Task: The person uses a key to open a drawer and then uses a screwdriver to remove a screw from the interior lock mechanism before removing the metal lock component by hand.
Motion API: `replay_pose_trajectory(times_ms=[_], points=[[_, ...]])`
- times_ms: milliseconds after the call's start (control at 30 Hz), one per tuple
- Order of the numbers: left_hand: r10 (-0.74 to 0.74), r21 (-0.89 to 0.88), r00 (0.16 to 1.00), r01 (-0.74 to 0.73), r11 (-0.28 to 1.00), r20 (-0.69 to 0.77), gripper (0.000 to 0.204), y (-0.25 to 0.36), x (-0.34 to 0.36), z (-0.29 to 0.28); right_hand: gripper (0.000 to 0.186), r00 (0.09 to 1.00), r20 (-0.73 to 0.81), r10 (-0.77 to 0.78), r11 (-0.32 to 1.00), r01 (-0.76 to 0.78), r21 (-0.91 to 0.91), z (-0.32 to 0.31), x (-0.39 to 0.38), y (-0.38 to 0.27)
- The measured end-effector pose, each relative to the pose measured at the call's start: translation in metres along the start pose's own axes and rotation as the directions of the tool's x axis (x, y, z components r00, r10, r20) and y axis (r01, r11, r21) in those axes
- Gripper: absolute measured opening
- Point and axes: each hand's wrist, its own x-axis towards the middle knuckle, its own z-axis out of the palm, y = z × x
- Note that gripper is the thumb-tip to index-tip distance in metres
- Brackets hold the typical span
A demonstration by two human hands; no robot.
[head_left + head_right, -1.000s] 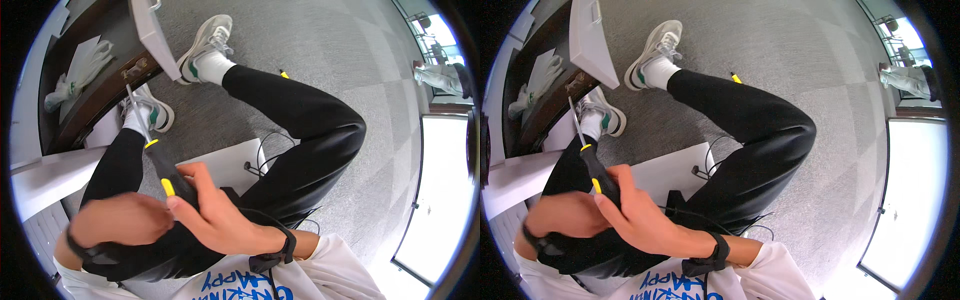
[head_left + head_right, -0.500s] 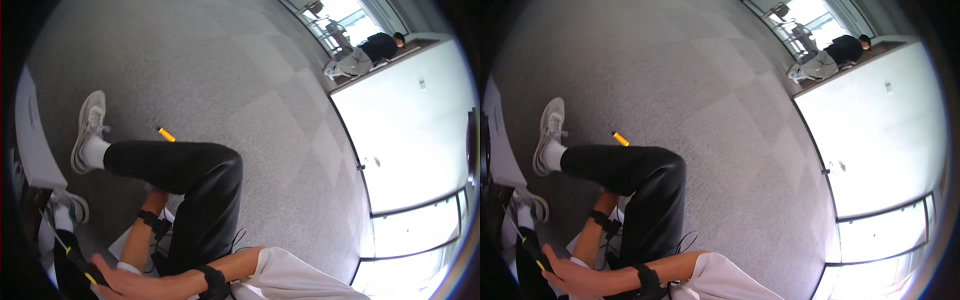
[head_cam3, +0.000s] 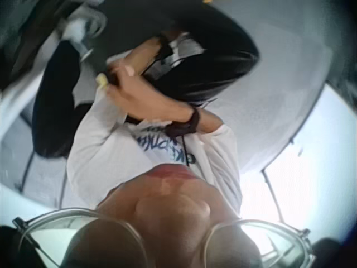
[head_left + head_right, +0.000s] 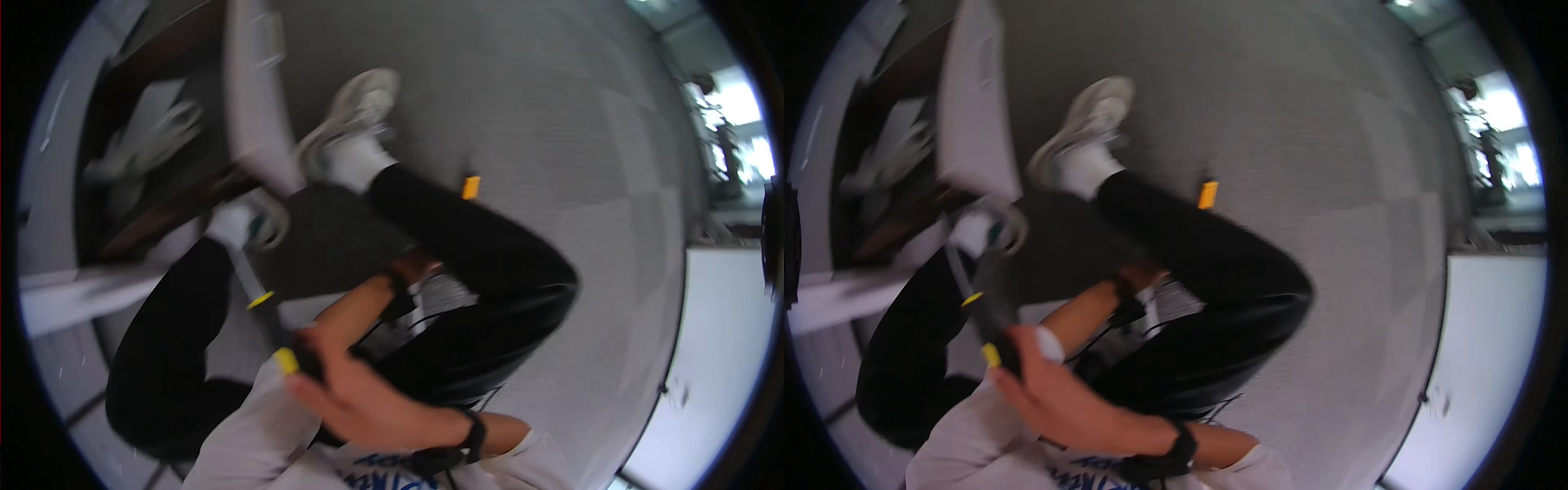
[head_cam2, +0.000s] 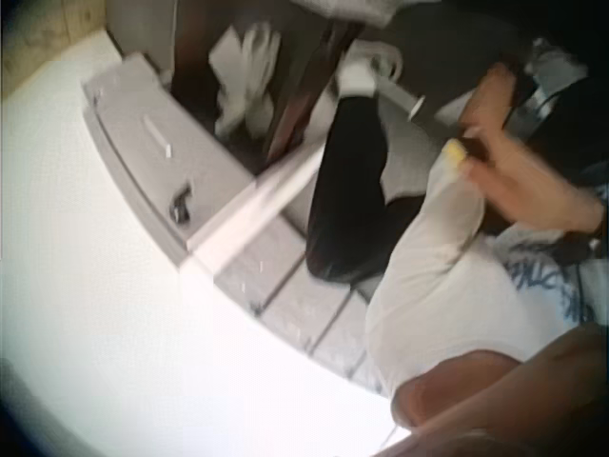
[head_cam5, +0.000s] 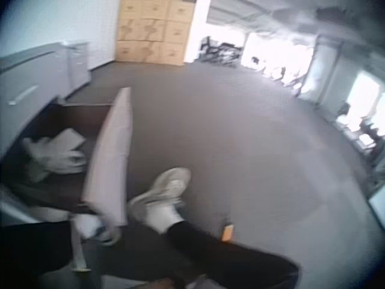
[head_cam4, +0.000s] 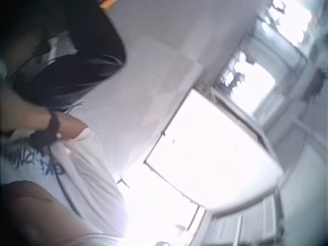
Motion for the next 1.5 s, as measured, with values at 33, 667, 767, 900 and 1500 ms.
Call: replay_pose_trajectory(times_ms=[33,667,767,900,1500], points=[[-0.005,0.01,1.0,0.005,1.0,0.003,0.043,0.006,0.0,-0.005,0.05,1.0,-0.008,-0.029,0.999,0.028,-0.039,0.001,-0.001,-0.002],[0.051,-0.235,0.977,-0.001,0.972,0.208,0.046,-0.036,-0.046,0.015,0.05,0.996,0.06,-0.063,0.996,0.059,0.063,0.022,0.0,0.02],[0.115,-0.286,0.737,0.109,0.952,0.666,0.044,-0.033,-0.043,-0.082,0.047,0.996,-0.02,-0.083,0.996,0.083,0.021,0.007,0.005,0.026],[0.056,-0.146,0.443,0.172,0.974,0.895,0.034,-0.063,-0.066,-0.256,0.048,0.991,-0.049,-0.123,0.992,0.122,-0.011,0.008,0.006,0.025],[-0.028,-0.117,0.967,0.059,0.991,0.252,0.017,-0.095,0.06,-0.547,0.043,0.981,-0.129,-0.142,0.99,0.142,-0.01,0.015,0.006,0.022]])
